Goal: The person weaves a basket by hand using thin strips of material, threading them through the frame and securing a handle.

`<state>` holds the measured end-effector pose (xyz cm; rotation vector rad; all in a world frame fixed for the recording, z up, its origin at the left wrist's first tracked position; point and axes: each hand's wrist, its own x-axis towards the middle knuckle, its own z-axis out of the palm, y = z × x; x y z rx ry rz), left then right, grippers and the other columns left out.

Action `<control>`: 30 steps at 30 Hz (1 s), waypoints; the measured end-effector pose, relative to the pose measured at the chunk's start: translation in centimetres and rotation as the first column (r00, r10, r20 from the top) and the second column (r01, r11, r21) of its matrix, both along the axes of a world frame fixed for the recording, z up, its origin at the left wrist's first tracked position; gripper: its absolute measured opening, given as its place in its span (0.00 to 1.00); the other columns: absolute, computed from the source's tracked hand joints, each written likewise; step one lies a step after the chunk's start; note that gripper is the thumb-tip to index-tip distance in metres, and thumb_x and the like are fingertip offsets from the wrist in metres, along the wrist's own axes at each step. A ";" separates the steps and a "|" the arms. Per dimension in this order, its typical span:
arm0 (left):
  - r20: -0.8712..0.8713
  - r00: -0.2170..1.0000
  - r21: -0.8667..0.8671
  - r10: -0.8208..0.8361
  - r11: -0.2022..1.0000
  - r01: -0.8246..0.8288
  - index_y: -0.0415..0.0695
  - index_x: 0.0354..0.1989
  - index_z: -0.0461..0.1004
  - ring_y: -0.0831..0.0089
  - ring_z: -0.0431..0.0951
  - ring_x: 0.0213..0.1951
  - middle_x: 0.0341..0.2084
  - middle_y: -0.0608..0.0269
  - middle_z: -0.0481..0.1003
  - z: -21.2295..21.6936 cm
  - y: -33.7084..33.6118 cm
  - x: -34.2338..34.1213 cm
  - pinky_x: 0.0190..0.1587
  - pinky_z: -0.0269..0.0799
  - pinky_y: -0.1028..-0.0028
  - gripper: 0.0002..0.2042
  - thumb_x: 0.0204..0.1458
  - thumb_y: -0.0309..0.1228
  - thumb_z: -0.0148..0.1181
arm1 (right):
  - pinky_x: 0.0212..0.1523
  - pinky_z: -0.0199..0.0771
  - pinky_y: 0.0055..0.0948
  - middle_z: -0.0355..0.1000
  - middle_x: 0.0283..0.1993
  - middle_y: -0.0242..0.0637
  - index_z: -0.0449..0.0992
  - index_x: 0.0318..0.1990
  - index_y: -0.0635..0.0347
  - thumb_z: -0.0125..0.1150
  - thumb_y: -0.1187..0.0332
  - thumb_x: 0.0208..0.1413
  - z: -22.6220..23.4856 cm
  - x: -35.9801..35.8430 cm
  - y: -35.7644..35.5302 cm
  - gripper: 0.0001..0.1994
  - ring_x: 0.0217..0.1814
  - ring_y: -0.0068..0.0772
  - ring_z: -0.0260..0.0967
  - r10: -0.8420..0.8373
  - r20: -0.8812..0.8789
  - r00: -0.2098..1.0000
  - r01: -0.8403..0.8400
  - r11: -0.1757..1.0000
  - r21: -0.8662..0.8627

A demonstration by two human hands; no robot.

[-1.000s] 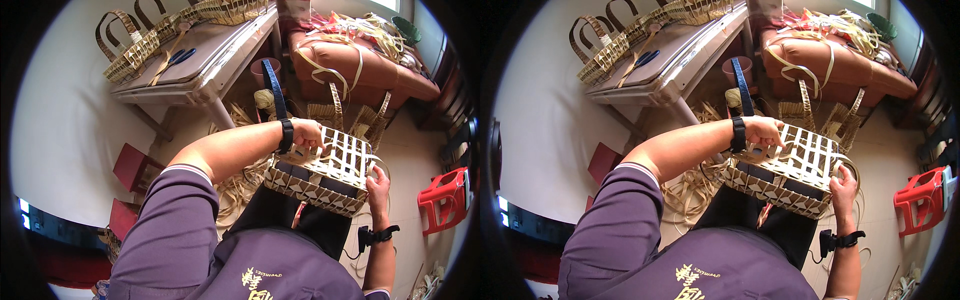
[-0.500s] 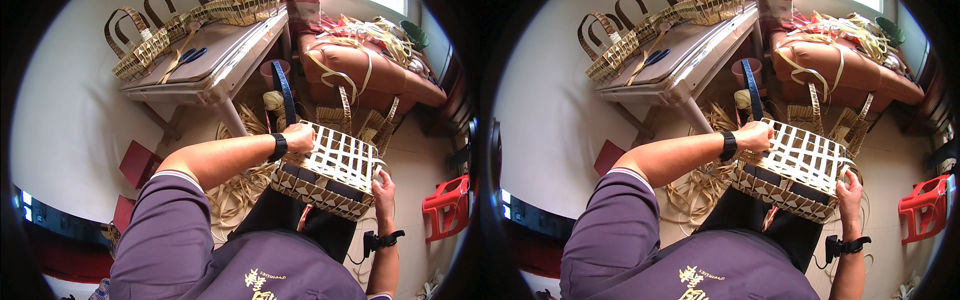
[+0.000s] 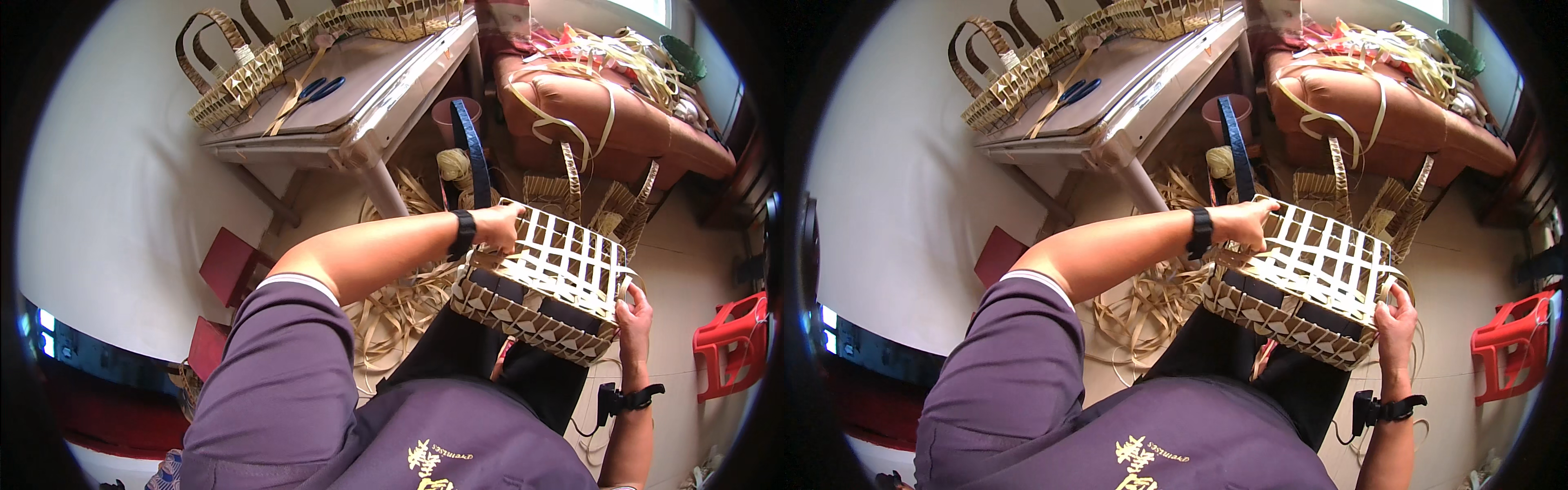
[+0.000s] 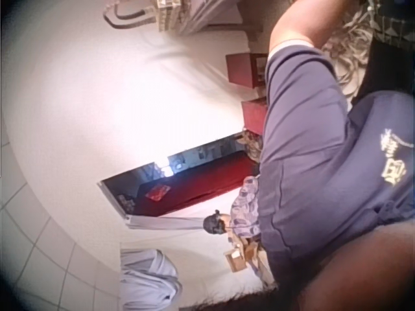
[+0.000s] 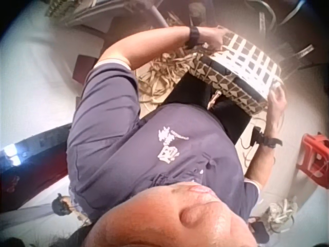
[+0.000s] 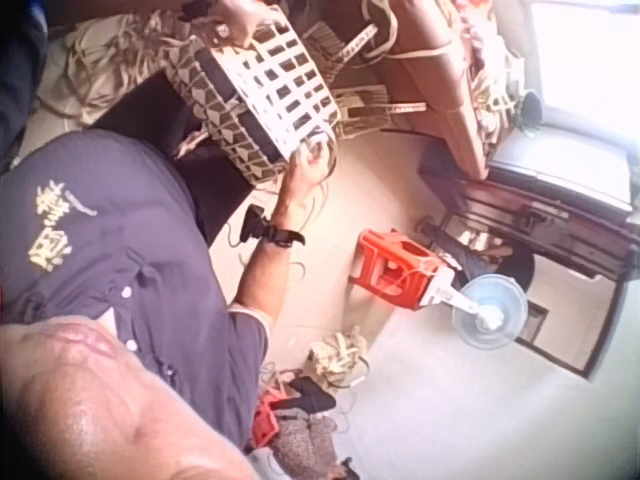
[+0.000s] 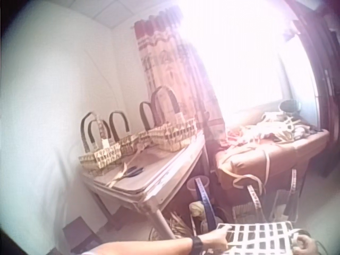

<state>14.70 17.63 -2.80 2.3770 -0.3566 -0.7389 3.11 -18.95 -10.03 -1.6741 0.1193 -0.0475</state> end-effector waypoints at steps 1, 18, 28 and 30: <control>0.006 0.993 -0.204 0.121 0.972 -0.117 0.40 0.79 0.51 0.59 0.81 0.43 0.41 0.51 0.80 -0.3 0.7 -0.1 0.42 0.78 0.64 0.47 0.50 0.19 0.71 | 0.23 0.57 0.15 0.69 0.24 0.22 0.62 0.71 0.79 0.54 0.79 0.61 -0.4 0.0 -0.2 0.29 0.22 0.09 0.59 -0.019 0.009 1.000 0.019 1.000 -0.011; -0.705 0.707 -0.691 -0.057 0.282 -0.666 0.48 0.32 0.69 0.89 0.60 0.22 0.27 0.74 0.71 0.4 9.8 -5.6 0.23 0.54 0.84 0.10 0.59 0.20 0.65 | 0.17 0.58 0.13 0.76 0.29 0.22 0.81 0.53 0.63 0.58 0.67 0.70 2.6 -1.9 0.1 0.12 0.20 0.05 0.62 0.017 -0.140 0.990 -0.019 1.000 -0.014; -0.454 0.741 -0.704 0.494 0.311 -0.639 0.45 0.44 0.75 0.89 0.64 0.23 0.28 0.76 0.73 -4.8 8.0 -8.5 0.24 0.58 0.85 0.02 0.67 0.28 0.61 | 0.20 0.61 0.14 0.76 0.30 0.23 0.81 0.46 0.66 0.59 0.70 0.69 2.3 -2.0 -1.6 0.08 0.24 0.07 0.64 0.104 -0.063 0.993 -0.109 0.990 -0.087; -0.571 0.721 -0.714 0.392 0.196 -0.672 0.44 0.46 0.76 0.83 0.74 0.36 0.35 0.72 0.76 -5.0 7.8 -8.0 0.40 0.71 0.82 0.05 0.71 0.31 0.56 | 0.20 0.62 0.14 0.75 0.30 0.23 0.81 0.46 0.66 0.58 0.70 0.69 2.6 -1.9 -1.7 0.09 0.24 0.08 0.65 0.080 -0.083 0.993 -0.087 0.992 -0.095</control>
